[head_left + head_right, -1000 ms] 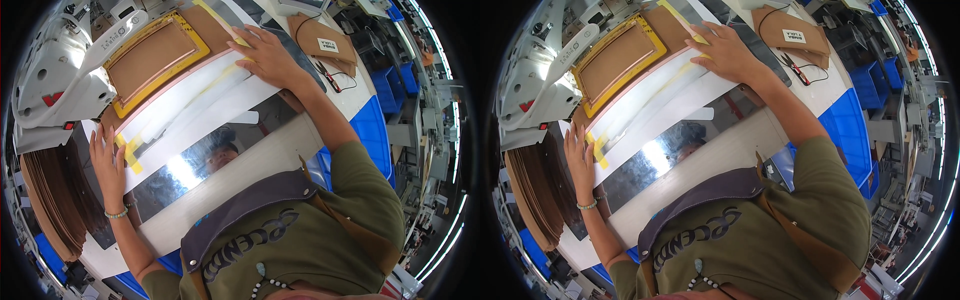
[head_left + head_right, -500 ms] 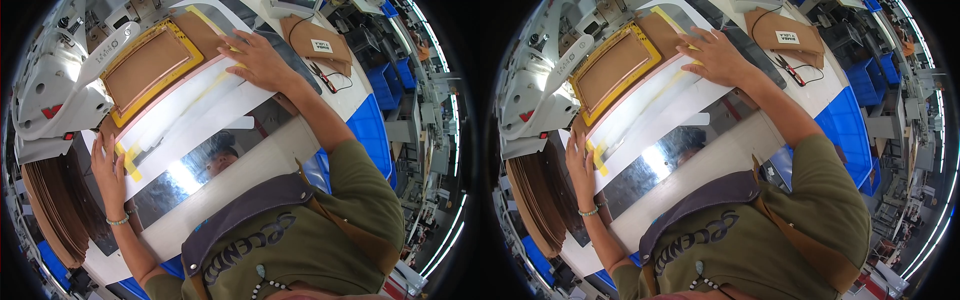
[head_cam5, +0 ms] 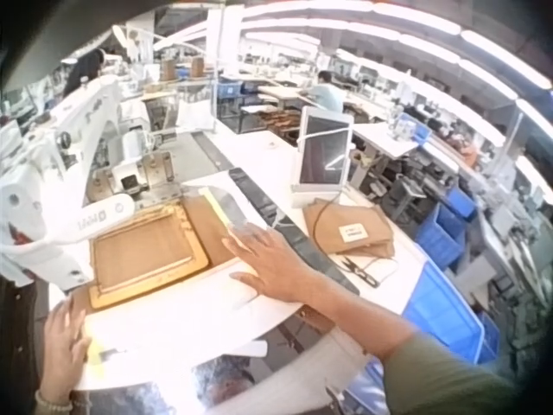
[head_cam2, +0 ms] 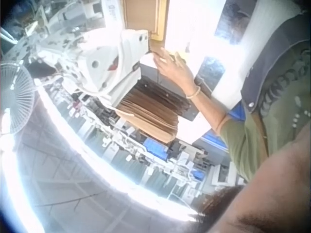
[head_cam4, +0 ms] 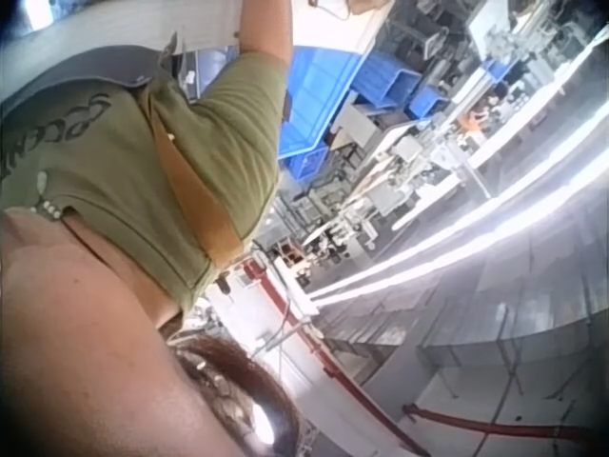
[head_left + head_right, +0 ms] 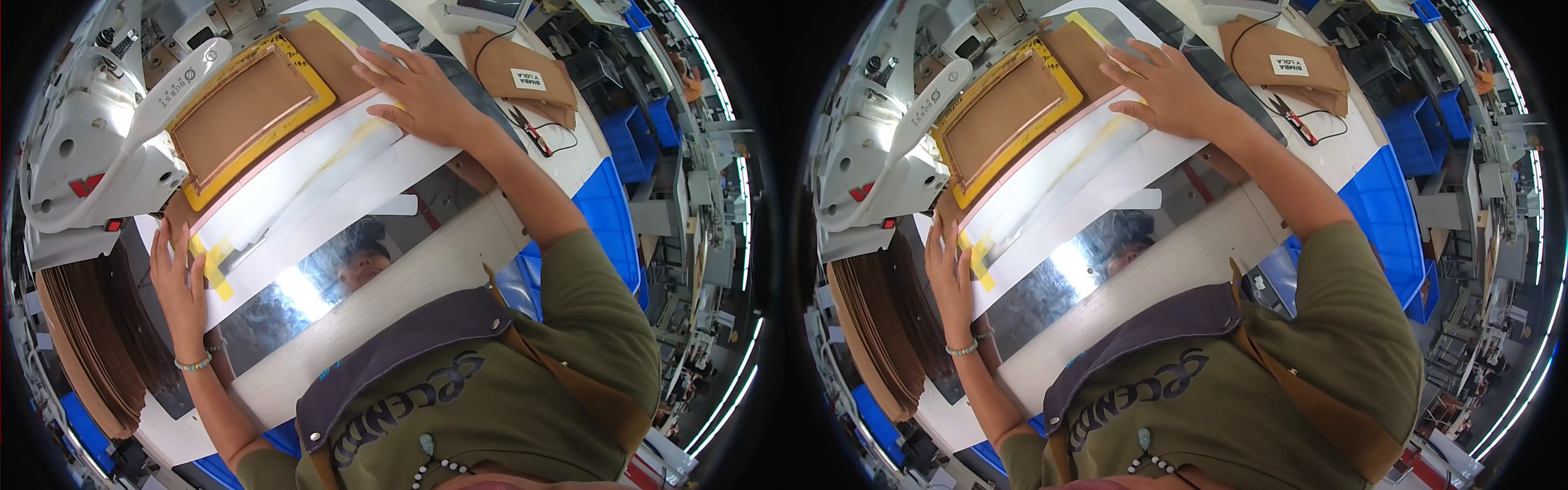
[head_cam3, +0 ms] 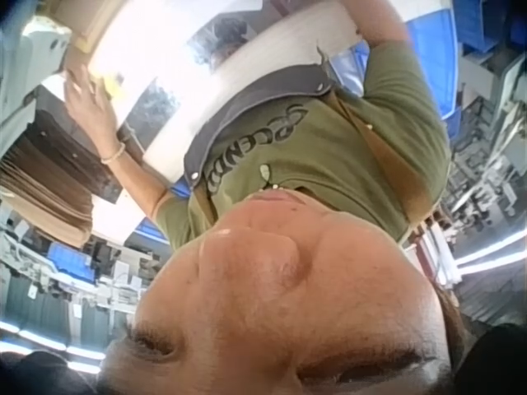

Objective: Sewing a small rectangular leather label onto a larger piece of brown leather using an industrial sewing machine.

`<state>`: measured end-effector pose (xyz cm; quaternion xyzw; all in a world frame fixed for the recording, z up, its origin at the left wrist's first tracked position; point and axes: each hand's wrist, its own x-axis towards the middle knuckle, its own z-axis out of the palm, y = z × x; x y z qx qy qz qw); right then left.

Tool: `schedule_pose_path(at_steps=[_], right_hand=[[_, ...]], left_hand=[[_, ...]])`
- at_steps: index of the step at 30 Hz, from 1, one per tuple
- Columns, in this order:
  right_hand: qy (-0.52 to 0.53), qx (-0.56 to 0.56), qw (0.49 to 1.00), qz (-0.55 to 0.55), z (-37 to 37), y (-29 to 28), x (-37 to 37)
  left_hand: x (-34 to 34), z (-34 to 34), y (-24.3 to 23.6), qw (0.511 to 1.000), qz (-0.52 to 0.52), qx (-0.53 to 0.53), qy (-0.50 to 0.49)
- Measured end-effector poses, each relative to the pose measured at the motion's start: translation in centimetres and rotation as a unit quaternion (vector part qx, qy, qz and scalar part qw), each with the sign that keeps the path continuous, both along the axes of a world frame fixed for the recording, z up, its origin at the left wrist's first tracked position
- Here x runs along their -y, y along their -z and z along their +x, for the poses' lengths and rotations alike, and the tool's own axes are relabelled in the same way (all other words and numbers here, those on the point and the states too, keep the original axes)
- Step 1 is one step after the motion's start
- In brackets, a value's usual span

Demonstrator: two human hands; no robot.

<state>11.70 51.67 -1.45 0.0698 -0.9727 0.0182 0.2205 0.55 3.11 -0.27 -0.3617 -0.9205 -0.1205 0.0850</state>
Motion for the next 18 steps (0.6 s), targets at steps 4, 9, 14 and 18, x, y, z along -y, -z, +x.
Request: schedule_pose_path(at_steps=[4,9,14,18], right_hand=[[-0.005,0.079,0.995,0.064,-1.1,0.9,-0.1],[0.017,0.074,0.995,0.071,-1.1,1.0,-0.2],[-0.037,0.082,0.995,0.040,1.3,0.2,0.1],[-0.035,0.078,0.996,-0.032,2.0,0.6,-0.4]], left_hand=[[-0.1,0.0,0.2,1.000,-0.002,-0.002,-0.002],[-0.1,-0.1,0.1,1.000,0.002,0.000,0.003],[-0.1,0.0,0.1,1.000,0.012,0.008,0.007],[0.0,-0.1,0.1,1.000,0.003,0.009,-0.001]])
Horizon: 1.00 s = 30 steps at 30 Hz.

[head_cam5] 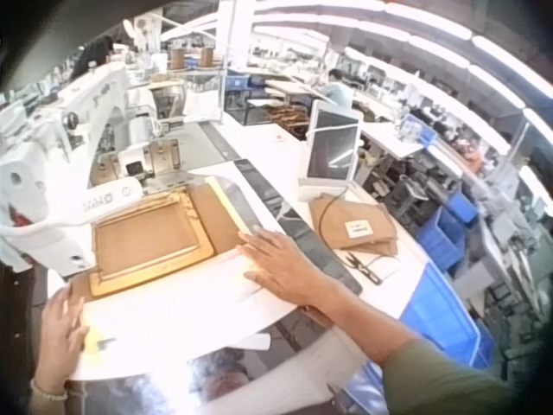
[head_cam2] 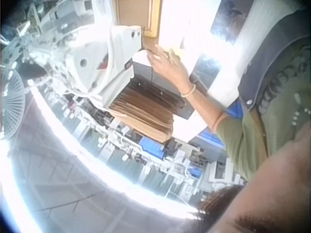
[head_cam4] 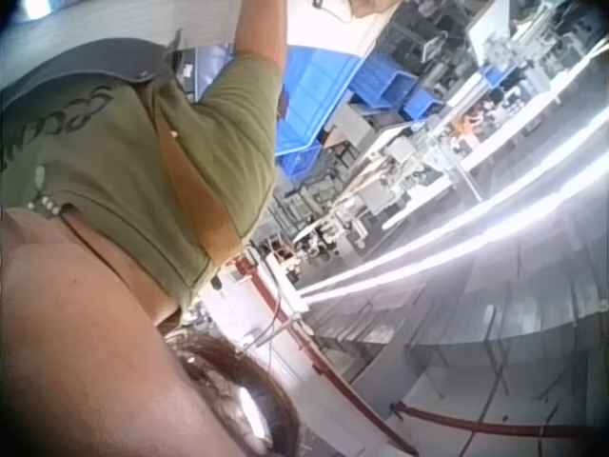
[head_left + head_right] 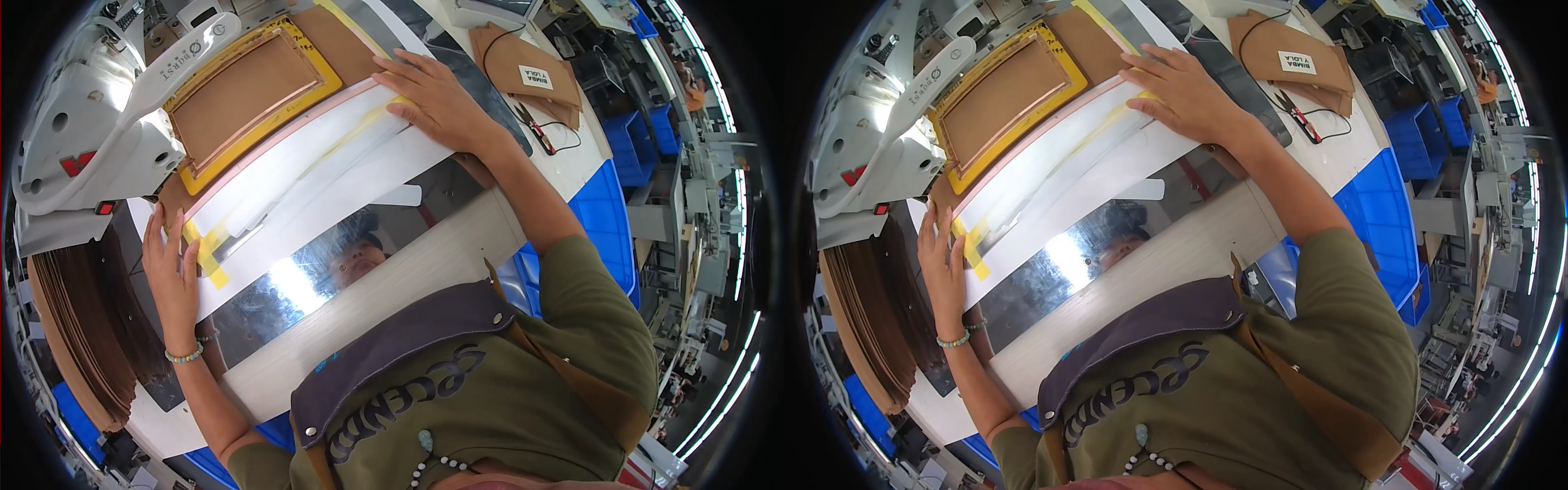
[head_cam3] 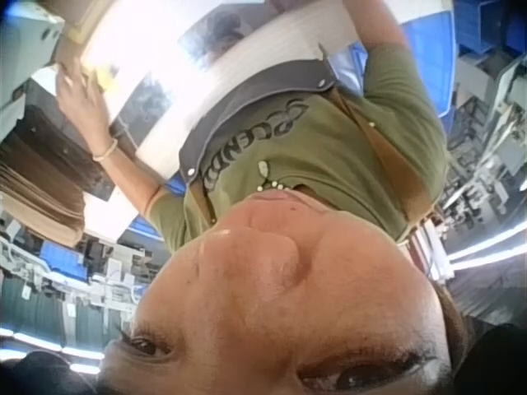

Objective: Sewing a small rectangular leather label onto a larger piece of brown leather using an industrial sewing machine.

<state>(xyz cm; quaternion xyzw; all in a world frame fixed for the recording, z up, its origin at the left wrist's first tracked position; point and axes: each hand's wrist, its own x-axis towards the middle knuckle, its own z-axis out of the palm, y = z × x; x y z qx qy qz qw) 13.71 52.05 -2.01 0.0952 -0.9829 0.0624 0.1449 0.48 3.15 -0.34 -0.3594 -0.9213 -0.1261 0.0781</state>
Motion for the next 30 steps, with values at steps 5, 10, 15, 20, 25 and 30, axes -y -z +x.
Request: schedule_pose_path(at_steps=[5,10,15,20,25,30], right_hand=[[0.019,-0.069,0.997,0.030,-0.7,0.2,0.6],[0.026,-0.025,0.999,0.006,-0.2,-0.3,0.2],[0.029,-0.029,0.999,0.021,0.0,-0.5,0.5],[0.041,-0.040,0.998,0.018,-0.1,-0.5,0.7],[0.009,-0.023,1.000,-0.002,-0.7,-0.6,0.8],[0.031,-0.020,0.999,-0.026,-0.3,-1.4,0.8]], left_hand=[[0.1,0.1,0.2,1.000,-0.003,-0.004,-0.003],[0.0,0.1,0.1,1.000,0.007,0.008,0.002],[0.1,-0.1,0.1,1.000,-0.001,0.002,0.002],[-0.2,0.1,-0.4,1.000,-0.002,0.005,-0.014],[0.9,0.0,-0.3,0.999,-0.024,-0.039,-0.005],[0.4,0.1,-0.2,0.998,0.007,-0.055,0.002]])
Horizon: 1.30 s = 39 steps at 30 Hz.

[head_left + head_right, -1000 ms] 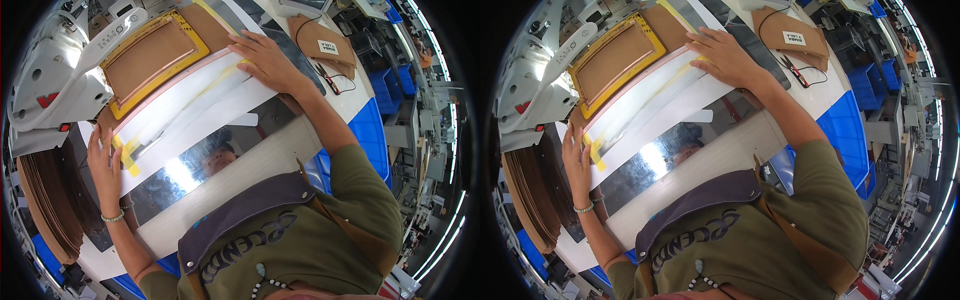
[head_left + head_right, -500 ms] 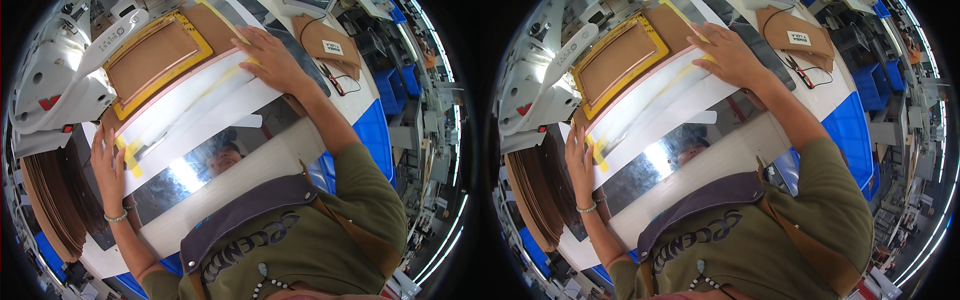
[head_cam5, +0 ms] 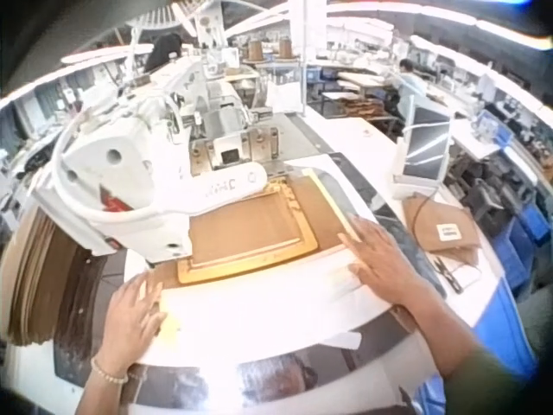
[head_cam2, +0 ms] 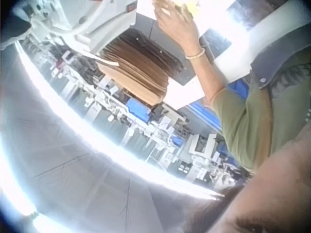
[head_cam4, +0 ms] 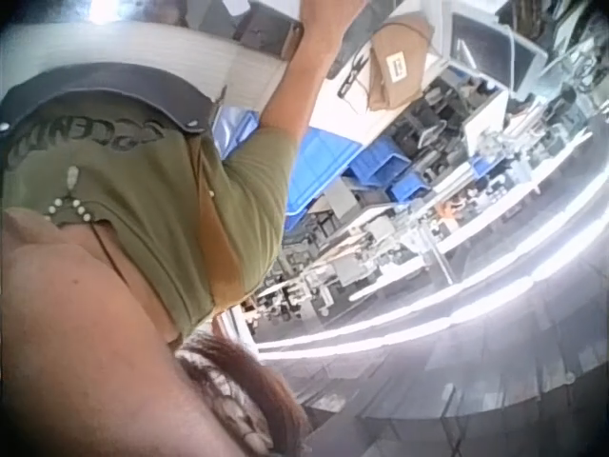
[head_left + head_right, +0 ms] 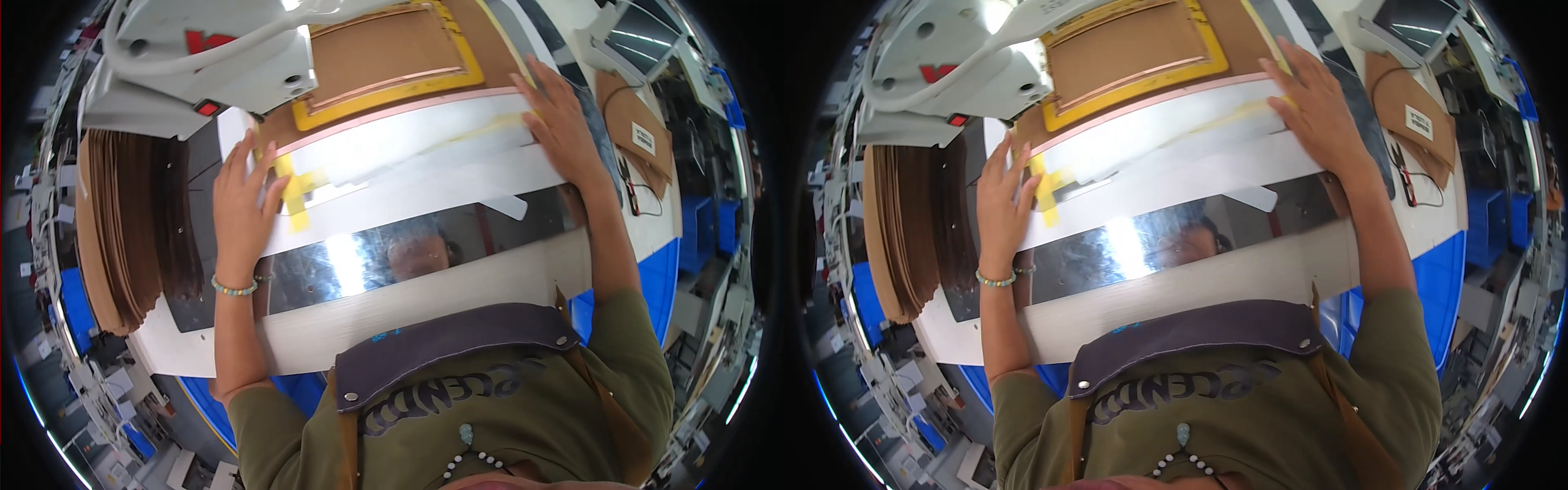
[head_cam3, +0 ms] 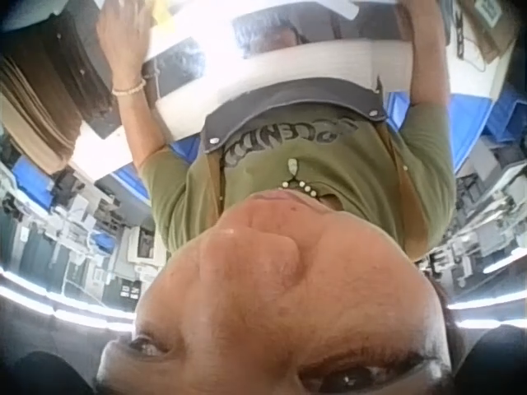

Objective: Sewing a small rectangular leather label onto a larger piece of brown leather using an industrial sewing machine.

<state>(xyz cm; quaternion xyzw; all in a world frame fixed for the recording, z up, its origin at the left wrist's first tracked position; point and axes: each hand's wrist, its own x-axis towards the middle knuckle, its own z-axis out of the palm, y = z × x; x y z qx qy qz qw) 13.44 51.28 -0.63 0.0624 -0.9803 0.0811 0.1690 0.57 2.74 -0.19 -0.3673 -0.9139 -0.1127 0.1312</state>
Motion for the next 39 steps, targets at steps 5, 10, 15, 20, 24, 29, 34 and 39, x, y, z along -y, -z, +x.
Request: schedule_pose_path(at_steps=[5,10,15,20,24,29,34,39], right_hand=[[0.006,0.005,1.000,0.003,-0.2,0.2,0.1],[0.007,0.014,0.999,0.030,-0.1,0.2,0.0],[0.007,0.000,0.999,0.048,0.1,0.8,-0.7],[0.010,-0.023,0.998,0.055,-0.6,1.3,0.0],[0.003,0.001,1.000,0.016,-0.2,0.9,0.0],[0.005,-0.034,0.999,0.035,-0.1,1.6,-0.3],[0.020,-0.004,1.000,0.018,0.2,1.3,0.1],[0.034,-0.009,0.999,0.036,0.3,0.6,0.5]], left_hand=[[-0.3,0.7,-0.4,0.999,-0.019,0.006,-0.031],[0.2,0.5,0.1,0.998,-0.050,-0.008,-0.042],[-0.3,-0.1,0.0,0.999,-0.030,-0.005,-0.012],[0.4,0.2,-0.5,0.999,-0.028,-0.002,-0.026],[0.0,0.1,0.2,0.999,-0.026,-0.001,-0.047],[0.1,0.0,0.5,0.999,-0.028,0.001,-0.039],[0.2,0.4,0.3,0.998,-0.039,0.022,-0.047],[0.2,0.0,0.3,0.999,-0.032,0.023,-0.036]])
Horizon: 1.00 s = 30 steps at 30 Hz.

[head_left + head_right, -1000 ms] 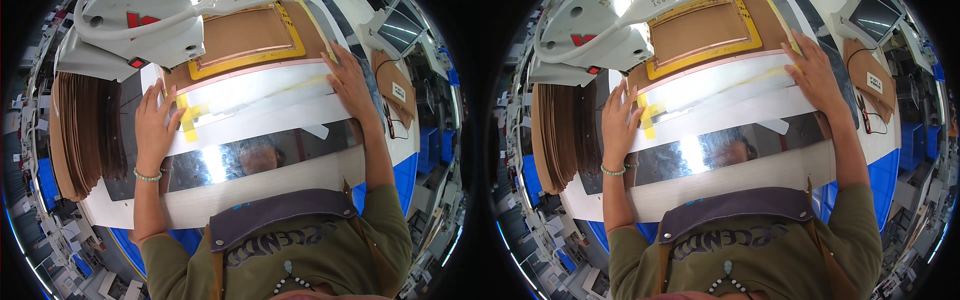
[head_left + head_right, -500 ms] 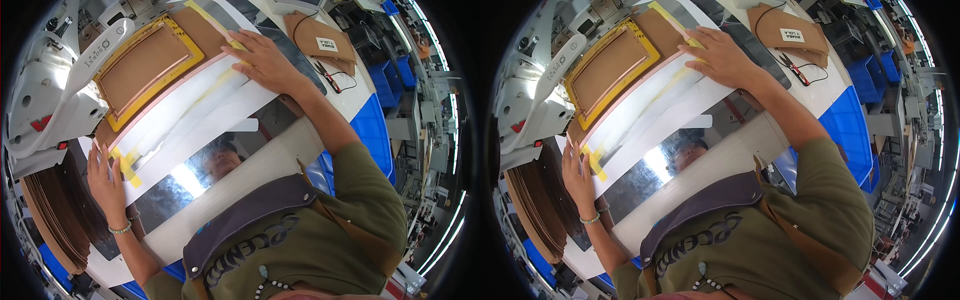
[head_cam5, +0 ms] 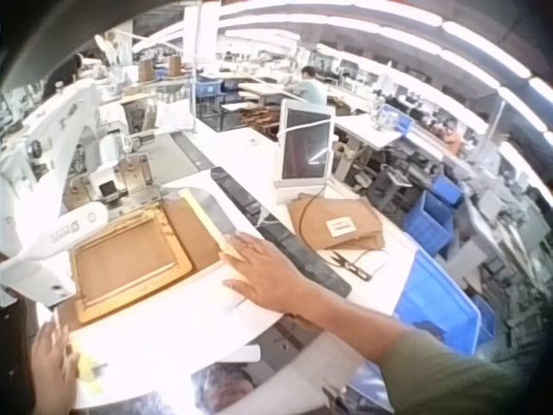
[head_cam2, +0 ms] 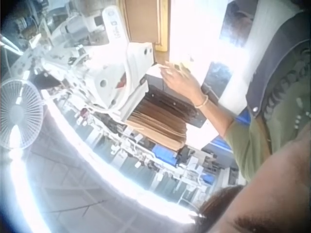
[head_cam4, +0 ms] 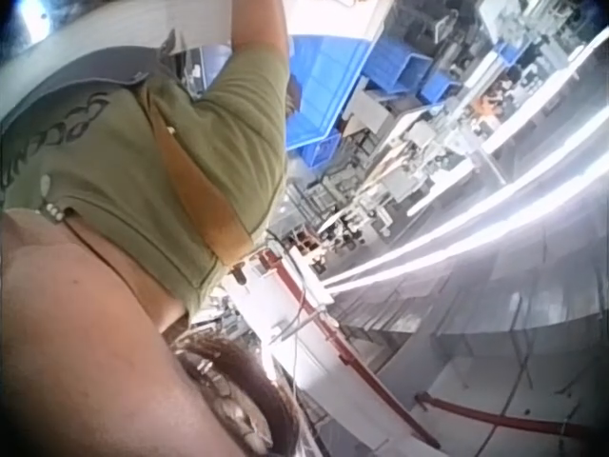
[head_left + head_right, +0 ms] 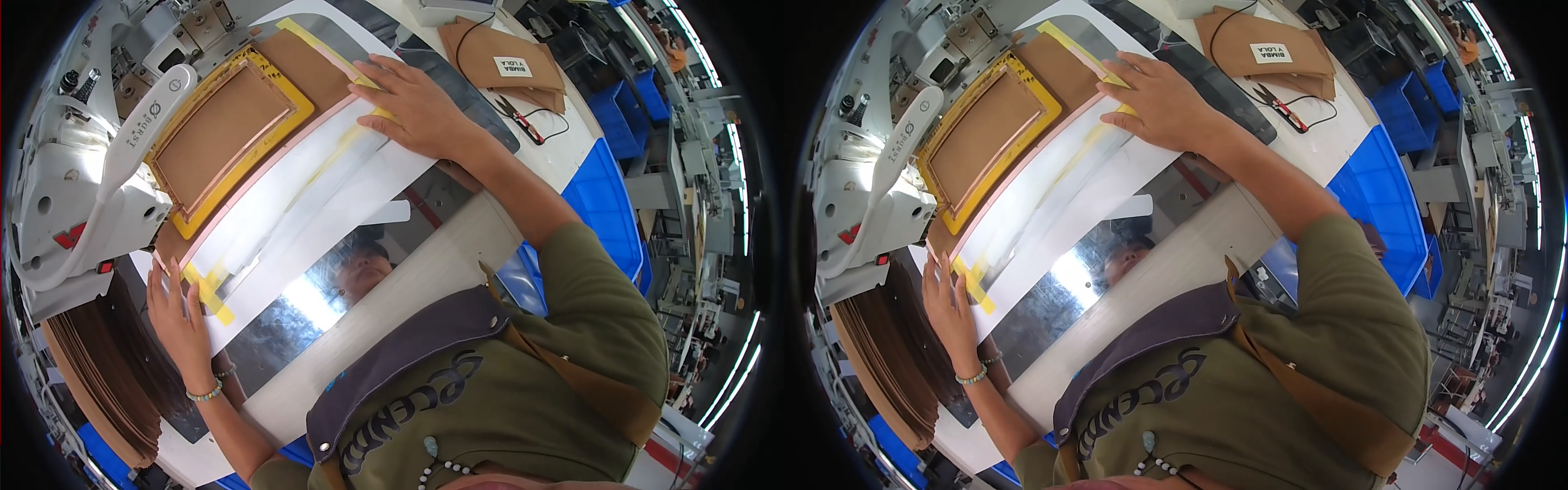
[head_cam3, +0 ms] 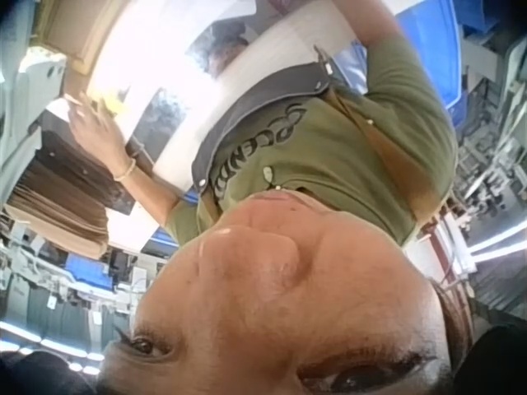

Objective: Sewing a small rectangular leather label onto a larger piece of brown leather using an industrial sewing machine.

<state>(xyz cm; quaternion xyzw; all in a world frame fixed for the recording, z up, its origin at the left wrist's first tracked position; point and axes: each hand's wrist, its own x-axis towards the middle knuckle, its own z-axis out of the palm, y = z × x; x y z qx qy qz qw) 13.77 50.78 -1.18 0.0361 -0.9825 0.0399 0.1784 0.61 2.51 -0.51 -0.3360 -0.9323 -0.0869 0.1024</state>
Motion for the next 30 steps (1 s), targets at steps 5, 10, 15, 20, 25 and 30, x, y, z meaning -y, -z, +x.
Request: schedule_pose_path(at_steps=[5,10,15,20,25,30], right_hand=[[0.023,-0.002,0.999,0.042,0.0,-0.2,0.6],[0.019,-0.009,0.999,0.046,0.2,0.3,0.4],[0.024,-0.018,0.999,0.040,0.7,0.0,0.3],[0.003,-0.047,0.999,0.005,-0.1,0.1,-0.4],[0.156,-0.163,0.974,-0.003,2.7,-4.9,-6.7],[0.346,0.053,0.934,-0.065,8.8,-8.5,-16.2]], left_hand=[[0.1,0.1,-0.2,1.000,-0.016,-0.002,0.001],[0.2,0.3,-0.1,1.000,-0.010,-0.004,0.004],[0.1,0.1,0.3,1.000,-0.008,0.002,0.009],[1.0,-0.5,0.8,0.999,0.005,0.001,0.041],[1.0,-0.6,0.3,1.000,-0.001,0.003,0.019],[0.7,-0.8,0.7,0.999,0.015,0.007,0.028]])
